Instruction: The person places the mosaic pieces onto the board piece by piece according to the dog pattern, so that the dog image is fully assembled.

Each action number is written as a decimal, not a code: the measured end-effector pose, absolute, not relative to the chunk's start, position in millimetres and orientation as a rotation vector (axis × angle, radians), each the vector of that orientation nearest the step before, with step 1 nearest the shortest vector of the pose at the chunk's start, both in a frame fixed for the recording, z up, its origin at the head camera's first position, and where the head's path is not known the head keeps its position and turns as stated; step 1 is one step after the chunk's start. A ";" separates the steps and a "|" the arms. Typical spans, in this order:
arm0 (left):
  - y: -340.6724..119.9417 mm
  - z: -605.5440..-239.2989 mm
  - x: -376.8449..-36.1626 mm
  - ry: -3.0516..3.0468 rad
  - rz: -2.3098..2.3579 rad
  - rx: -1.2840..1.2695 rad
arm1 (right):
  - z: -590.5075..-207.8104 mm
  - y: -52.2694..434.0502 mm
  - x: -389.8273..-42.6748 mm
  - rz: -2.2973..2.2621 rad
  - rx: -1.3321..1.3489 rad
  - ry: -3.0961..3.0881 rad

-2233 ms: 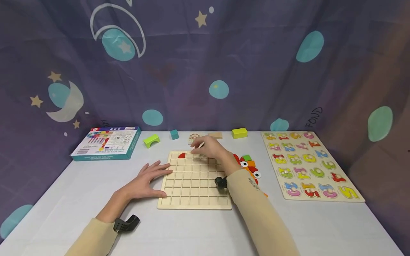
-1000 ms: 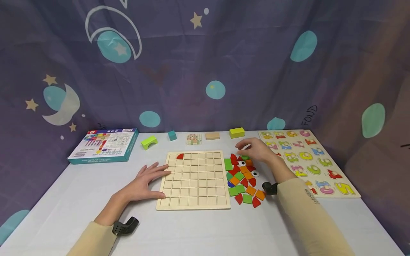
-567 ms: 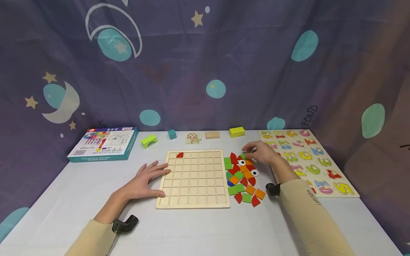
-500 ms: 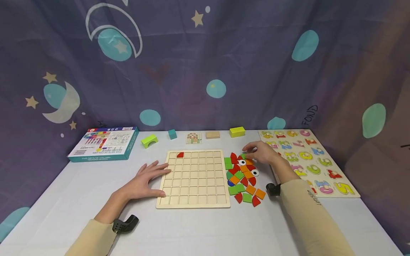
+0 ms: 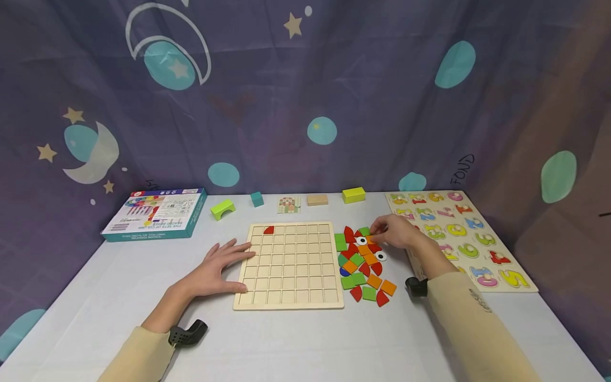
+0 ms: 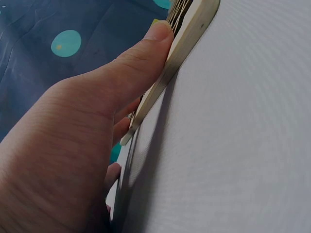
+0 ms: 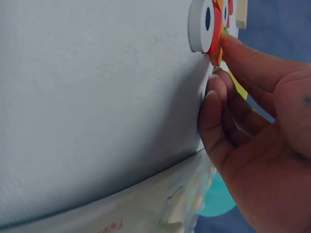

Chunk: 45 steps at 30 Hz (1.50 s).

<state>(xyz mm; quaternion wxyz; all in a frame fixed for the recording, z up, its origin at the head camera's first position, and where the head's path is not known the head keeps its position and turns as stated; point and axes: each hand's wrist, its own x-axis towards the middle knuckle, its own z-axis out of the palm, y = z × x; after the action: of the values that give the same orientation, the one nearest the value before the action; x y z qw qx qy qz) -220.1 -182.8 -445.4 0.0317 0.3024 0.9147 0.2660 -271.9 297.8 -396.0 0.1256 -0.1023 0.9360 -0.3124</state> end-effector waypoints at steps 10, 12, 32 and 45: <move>-181.8 -443.6 -220.7 2.822 0.816 0.933 | -397.3 295.4 -267.9 -0.869 -0.326 2.732; -182.0 -443.3 -221.1 2.823 0.814 0.931 | -397.7 295.0 -268.2 -0.861 -0.329 2.741; -181.4 -442.5 -220.2 2.817 0.832 0.937 | -379.8 283.7 -268.0 -0.994 -0.408 2.770; -181.9 -443.3 -219.5 2.820 0.822 0.928 | -381.9 231.8 -279.7 -1.133 -0.488 2.720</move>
<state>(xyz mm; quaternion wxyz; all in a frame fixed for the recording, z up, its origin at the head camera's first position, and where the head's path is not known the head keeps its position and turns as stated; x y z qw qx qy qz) -219.5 -181.9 -443.3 0.0306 0.3011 0.9150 0.2667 -279.7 231.8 -381.9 0.0775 -0.1629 0.9080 -0.3781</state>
